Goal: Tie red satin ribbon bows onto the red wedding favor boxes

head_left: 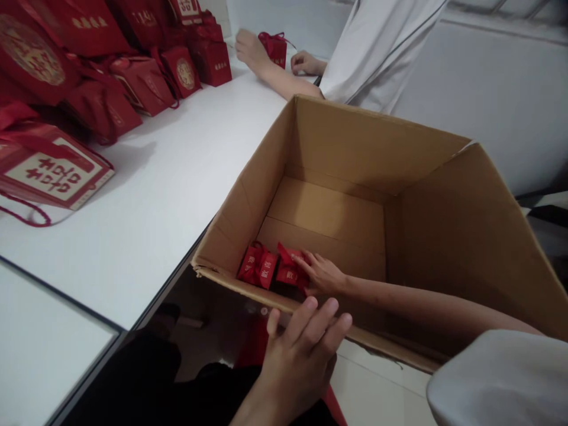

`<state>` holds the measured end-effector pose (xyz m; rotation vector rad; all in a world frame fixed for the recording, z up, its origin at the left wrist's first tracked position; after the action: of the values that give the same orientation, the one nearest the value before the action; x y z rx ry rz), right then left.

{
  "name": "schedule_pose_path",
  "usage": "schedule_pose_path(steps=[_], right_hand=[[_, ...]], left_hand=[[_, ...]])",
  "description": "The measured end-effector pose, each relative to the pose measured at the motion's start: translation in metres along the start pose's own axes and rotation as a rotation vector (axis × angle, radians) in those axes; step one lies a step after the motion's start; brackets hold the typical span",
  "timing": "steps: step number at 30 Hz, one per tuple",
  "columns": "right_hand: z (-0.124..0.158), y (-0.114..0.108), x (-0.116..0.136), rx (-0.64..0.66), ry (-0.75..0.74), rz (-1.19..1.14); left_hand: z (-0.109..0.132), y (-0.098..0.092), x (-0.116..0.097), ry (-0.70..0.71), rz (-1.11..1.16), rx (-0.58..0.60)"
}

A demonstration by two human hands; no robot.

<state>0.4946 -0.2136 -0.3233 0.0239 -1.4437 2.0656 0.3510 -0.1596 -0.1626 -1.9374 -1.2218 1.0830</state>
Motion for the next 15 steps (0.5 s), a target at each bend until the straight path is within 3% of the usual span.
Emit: schedule_pose_path(steps=[3, 5, 8, 10, 15], right_hand=[[0.005, 0.003, 0.009, -0.059, -0.067, 0.081], [0.009, 0.005, 0.016, -0.066, -0.188, 0.077], [0.015, 0.007, 0.026, 0.039, -0.463, -0.041], [0.017, 0.001, 0.025, 0.077, -0.549, -0.139], [0.007, -0.016, -0.006, -0.064, -0.212, -0.401]], left_hand=[[-0.001, -0.001, 0.000, -0.001, -0.006, -0.003], [-0.001, 0.000, 0.000, -0.004, -0.008, 0.001], [-0.001, 0.000, 0.000, -0.007, -0.006, -0.005], [-0.001, 0.000, 0.001, -0.011, -0.004, -0.006], [-0.002, 0.002, 0.001, -0.011, -0.033, 0.019]])
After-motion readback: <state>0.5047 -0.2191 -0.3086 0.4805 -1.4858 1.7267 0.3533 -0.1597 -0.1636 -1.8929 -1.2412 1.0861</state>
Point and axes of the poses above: each hand's wrist, its own z-axis away from the middle knuckle, its own y-axis out of the palm, x = y × z, the point moved 6 cm from there along -z, towards the middle knuckle, and after that the axes turned 12 degrees about x, right-handed, at the moved point
